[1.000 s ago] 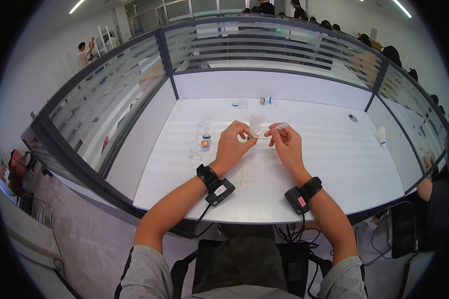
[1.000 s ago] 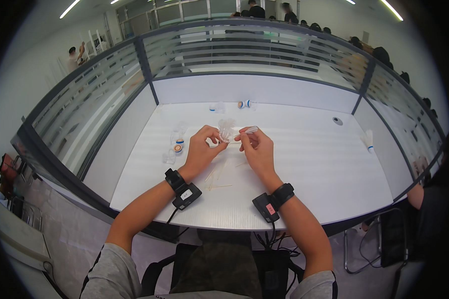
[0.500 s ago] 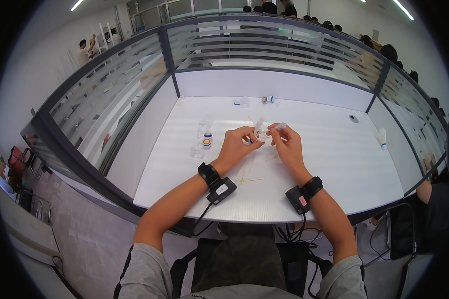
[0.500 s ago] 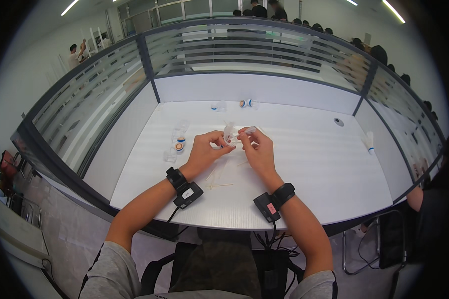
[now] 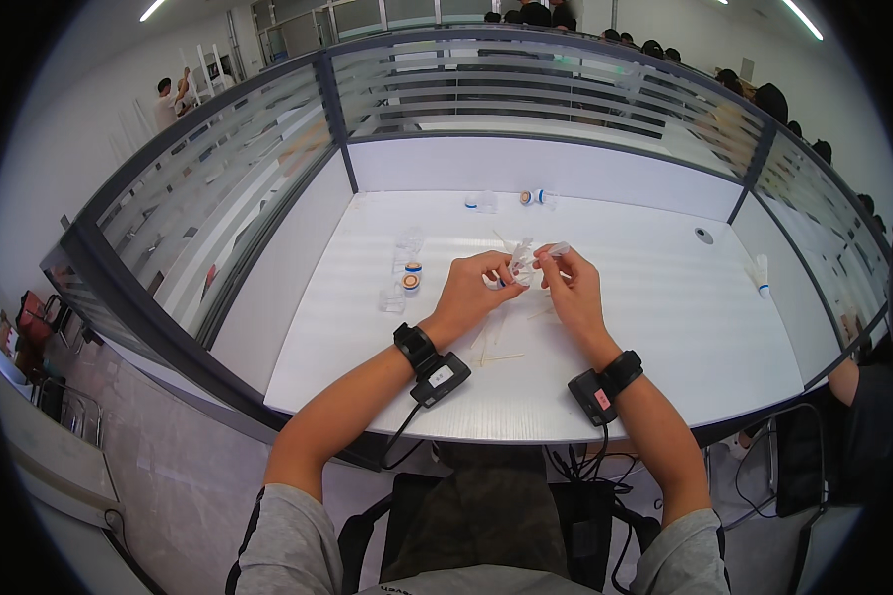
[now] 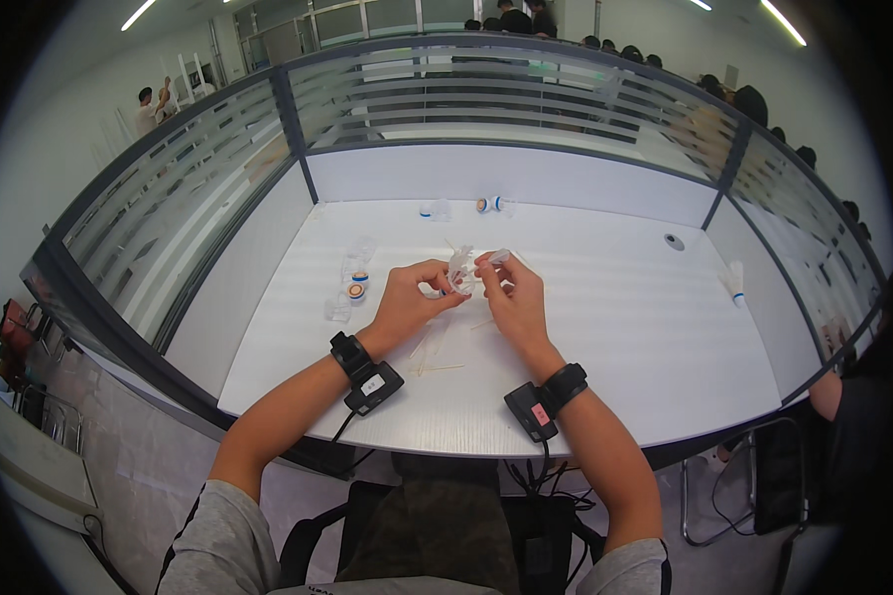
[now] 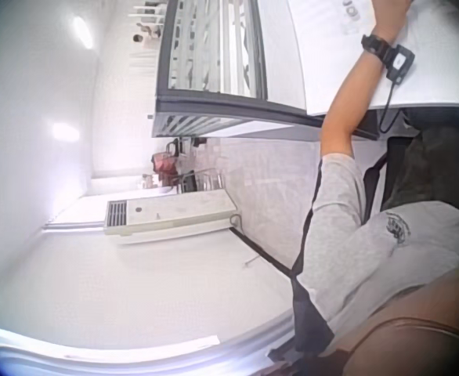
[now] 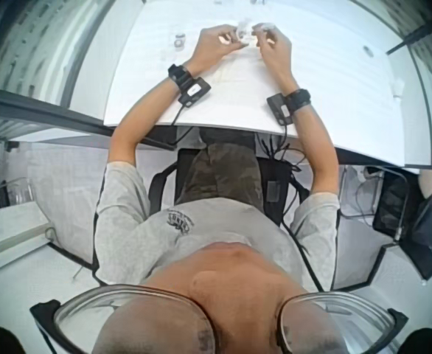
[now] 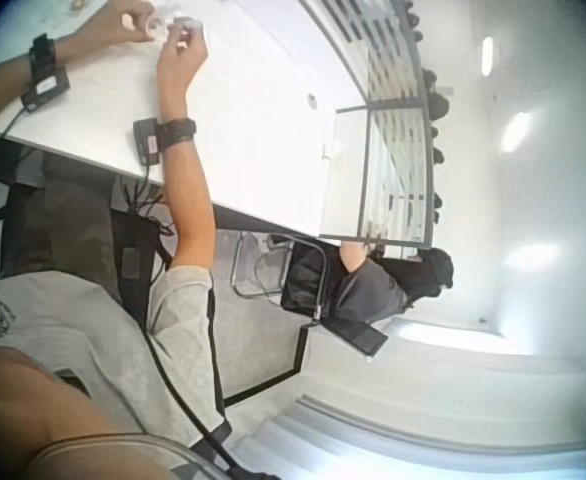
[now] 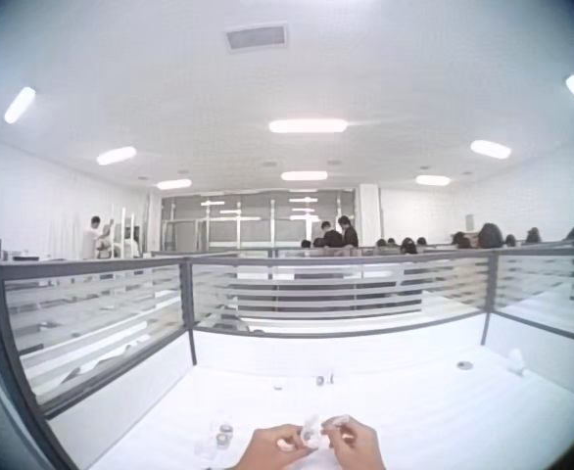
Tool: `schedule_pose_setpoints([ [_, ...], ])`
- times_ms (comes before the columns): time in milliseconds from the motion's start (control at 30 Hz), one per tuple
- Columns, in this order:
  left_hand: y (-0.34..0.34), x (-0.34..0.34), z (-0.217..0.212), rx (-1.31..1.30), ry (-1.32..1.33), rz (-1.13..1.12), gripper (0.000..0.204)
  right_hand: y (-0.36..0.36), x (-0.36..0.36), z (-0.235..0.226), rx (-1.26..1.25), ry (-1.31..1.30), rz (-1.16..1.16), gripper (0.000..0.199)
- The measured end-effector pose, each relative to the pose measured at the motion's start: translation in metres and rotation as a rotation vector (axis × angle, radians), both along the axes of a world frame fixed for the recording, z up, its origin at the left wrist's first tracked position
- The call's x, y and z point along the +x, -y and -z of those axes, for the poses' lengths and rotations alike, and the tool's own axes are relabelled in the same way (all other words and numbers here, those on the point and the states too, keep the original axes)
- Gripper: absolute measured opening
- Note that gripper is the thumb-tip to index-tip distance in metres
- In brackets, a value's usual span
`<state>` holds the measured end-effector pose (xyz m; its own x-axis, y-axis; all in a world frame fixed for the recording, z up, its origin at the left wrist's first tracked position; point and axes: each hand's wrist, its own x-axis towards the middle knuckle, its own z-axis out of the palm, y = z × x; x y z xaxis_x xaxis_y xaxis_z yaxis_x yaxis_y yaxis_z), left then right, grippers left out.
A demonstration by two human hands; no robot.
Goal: Assembling a badminton shuttlecock by inserting white feathers into a base and securing them with blue tape.
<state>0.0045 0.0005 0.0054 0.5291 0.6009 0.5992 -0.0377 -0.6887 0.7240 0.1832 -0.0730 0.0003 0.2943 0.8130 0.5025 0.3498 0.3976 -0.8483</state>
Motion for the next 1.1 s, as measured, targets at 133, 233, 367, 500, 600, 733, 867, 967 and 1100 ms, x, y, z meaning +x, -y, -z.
schedule_pose_setpoints([
  [133,-0.003,-0.002,0.001,-0.003,-0.008,0.018,0.019,-0.002,0.000,0.000,-0.039,0.000,-0.010,0.023],
  [233,-0.002,0.001,0.002,-0.015,0.012,0.065,0.024,-0.003,0.002,0.002,-0.024,0.001,-0.009,0.023],
  [367,-0.003,0.002,0.003,0.115,0.058,0.015,0.022,-0.004,0.003,0.004,-0.037,-0.010,-0.013,0.023],
  [500,-0.005,-0.002,0.003,0.028,0.002,-0.010,0.021,-0.002,-0.002,0.000,0.053,0.010,0.013,0.018],
  [600,-0.003,0.000,0.002,-0.043,0.014,-0.037,0.019,0.000,-0.001,-0.005,0.137,-0.011,0.053,0.016],
  [733,-0.003,-0.001,0.004,-0.050,0.058,-0.047,0.016,0.001,-0.003,-0.008,0.158,-0.023,0.069,0.016],
  [867,-0.005,0.000,0.005,-0.061,0.060,-0.016,0.014,0.000,-0.002,-0.005,0.168,0.014,0.072,0.016],
  [967,-0.006,-0.001,0.005,-0.045,0.063,-0.013,0.014,-0.001,-0.001,-0.002,0.185,0.109,0.075,0.017],
  [1100,-0.006,-0.002,0.005,-0.048,0.064,-0.020,0.014,0.001,-0.004,-0.005,0.166,0.138,0.073,0.017],
])
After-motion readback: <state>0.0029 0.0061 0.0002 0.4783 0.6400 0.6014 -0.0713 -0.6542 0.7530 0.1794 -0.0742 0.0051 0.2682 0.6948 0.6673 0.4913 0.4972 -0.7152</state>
